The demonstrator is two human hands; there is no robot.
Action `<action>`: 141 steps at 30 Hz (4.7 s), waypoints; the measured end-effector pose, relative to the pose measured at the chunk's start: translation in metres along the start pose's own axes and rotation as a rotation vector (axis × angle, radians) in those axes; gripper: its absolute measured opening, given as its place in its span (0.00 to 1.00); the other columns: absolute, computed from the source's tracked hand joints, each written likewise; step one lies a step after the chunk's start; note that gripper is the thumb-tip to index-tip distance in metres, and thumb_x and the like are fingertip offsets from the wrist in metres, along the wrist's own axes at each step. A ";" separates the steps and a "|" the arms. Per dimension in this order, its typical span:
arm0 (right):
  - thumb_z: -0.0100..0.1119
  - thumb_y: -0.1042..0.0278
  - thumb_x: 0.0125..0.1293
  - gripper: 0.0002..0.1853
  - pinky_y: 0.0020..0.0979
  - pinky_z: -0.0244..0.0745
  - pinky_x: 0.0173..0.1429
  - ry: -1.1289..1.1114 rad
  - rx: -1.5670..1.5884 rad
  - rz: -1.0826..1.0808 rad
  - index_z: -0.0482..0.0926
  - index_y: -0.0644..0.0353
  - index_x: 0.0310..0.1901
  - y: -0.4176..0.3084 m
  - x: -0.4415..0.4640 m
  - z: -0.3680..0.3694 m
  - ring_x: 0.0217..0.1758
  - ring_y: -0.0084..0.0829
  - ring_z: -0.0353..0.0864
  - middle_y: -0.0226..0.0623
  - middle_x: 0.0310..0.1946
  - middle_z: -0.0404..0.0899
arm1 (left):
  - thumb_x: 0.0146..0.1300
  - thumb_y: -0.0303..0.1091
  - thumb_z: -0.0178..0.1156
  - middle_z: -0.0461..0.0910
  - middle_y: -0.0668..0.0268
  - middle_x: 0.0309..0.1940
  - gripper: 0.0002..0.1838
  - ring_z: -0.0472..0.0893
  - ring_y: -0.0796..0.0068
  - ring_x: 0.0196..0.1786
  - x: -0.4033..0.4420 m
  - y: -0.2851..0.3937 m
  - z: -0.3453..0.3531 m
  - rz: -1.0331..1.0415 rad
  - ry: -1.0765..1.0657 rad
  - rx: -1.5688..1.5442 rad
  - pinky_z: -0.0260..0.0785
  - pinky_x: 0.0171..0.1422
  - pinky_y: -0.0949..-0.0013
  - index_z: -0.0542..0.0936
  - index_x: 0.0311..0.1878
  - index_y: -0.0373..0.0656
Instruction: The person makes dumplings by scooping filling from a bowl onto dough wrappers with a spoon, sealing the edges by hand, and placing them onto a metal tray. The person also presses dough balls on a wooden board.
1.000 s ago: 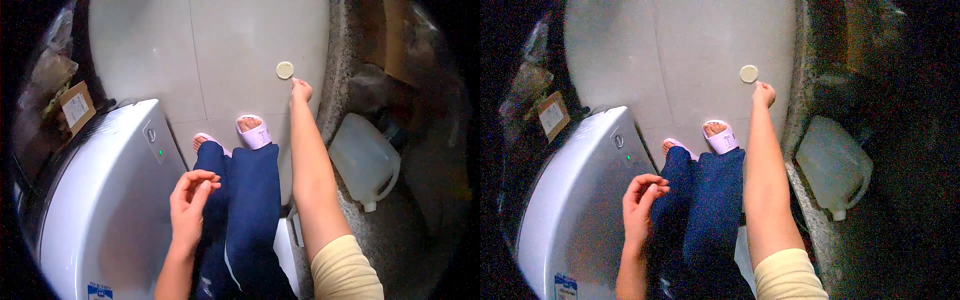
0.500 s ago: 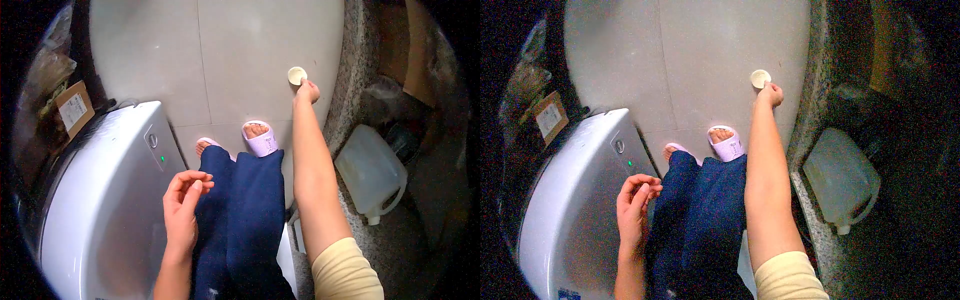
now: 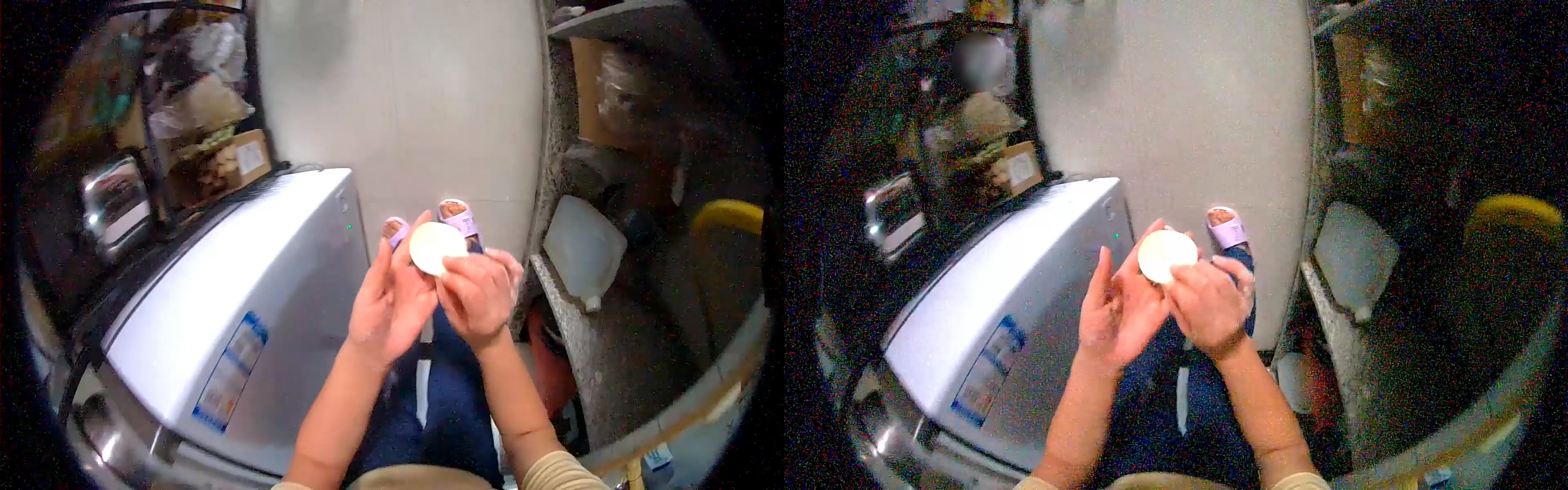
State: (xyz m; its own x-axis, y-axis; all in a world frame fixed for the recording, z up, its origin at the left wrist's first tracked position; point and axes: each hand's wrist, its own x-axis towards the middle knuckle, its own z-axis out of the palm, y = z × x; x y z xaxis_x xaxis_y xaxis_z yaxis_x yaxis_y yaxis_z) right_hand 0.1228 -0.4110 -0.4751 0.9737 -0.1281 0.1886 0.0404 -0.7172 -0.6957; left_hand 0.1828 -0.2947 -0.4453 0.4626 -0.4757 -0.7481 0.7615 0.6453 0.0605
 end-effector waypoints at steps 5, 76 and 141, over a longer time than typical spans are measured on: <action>0.62 0.62 0.57 0.07 0.38 0.67 0.55 0.049 0.094 -0.055 0.78 0.51 0.36 -0.091 0.012 -0.097 0.48 0.30 0.75 0.30 0.44 0.79 | 0.69 0.53 0.42 0.50 0.48 0.71 0.37 0.53 0.55 0.73 -0.087 0.013 0.088 0.003 -0.164 0.062 0.47 0.74 0.52 0.48 0.72 0.39; 0.55 0.67 0.66 0.11 0.25 0.65 0.38 0.012 0.689 0.166 0.79 0.65 0.31 -0.313 0.036 -0.395 0.31 0.24 0.71 0.32 0.25 0.77 | 0.71 0.36 0.44 0.67 0.58 0.61 0.27 0.71 0.69 0.60 -0.406 -0.041 0.271 0.303 -0.503 0.921 0.68 0.62 0.64 0.57 0.68 0.31; 0.66 0.83 0.44 0.13 0.28 0.76 0.42 -0.176 0.608 -0.794 0.81 0.57 0.33 -0.386 0.024 -0.347 0.42 0.32 0.78 0.39 0.44 0.78 | 0.47 0.11 0.60 0.78 0.46 0.48 0.20 0.81 0.55 0.48 -0.456 -0.036 0.182 2.026 -0.201 0.871 0.77 0.43 0.66 0.69 0.42 0.41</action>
State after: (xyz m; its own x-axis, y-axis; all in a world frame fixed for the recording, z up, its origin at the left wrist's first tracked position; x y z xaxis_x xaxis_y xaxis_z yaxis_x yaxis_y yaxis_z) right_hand 0.0526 -0.3749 0.0386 0.6329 0.3715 0.6793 0.7497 -0.0747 -0.6575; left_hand 0.0273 -0.2094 0.0138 0.6448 0.2158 0.7333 -0.7297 -0.1119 0.6746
